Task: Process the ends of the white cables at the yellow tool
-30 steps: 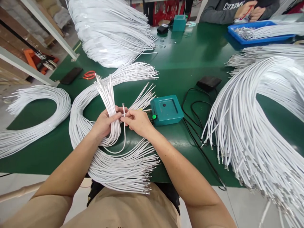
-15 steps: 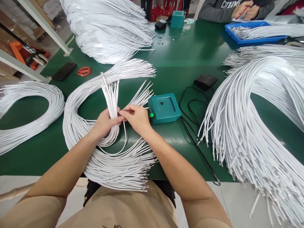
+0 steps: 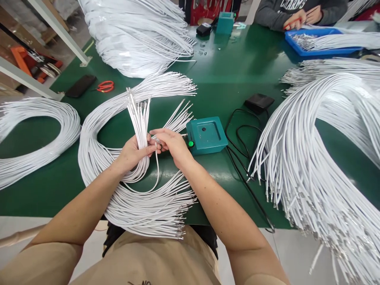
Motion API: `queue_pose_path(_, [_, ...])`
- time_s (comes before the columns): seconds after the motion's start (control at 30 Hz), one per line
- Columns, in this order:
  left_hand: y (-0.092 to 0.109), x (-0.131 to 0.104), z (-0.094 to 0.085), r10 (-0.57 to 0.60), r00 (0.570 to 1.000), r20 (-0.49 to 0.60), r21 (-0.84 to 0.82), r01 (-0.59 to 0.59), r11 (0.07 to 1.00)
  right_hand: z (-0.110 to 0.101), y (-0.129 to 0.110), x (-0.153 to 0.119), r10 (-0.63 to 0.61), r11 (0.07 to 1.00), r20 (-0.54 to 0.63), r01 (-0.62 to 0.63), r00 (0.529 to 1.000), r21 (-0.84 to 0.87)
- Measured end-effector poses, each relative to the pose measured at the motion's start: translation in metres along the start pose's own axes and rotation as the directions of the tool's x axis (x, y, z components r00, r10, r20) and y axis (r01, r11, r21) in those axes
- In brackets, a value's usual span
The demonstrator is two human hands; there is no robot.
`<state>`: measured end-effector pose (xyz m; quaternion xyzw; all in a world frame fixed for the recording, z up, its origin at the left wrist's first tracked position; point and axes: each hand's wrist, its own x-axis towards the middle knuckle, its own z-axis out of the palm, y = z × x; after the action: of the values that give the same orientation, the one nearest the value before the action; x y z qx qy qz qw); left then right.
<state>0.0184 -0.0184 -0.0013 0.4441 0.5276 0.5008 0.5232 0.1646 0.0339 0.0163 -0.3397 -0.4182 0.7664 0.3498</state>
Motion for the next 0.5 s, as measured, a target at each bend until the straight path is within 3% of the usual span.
queue_pose_path(0.17, [0.001,0.0,0.001,0.022,1.0,-0.014,0.065,-0.021,0.998,-0.003,0.003,0.0,0.012,0.999,0.045,-0.01,0.999,-0.037])
queue_pose_path(0.37, [-0.001,0.0,-0.004,0.015,1.0,-0.026,0.051,-0.013,0.999,-0.013,0.007,0.003,0.084,0.99,0.116,-0.095,0.99,0.1])
queue_pose_path(0.5, [-0.004,0.0,-0.007,0.02,0.999,-0.028,0.018,-0.019,1.0,-0.011,0.003,0.001,0.069,0.997,0.071,-0.072,0.995,0.041])
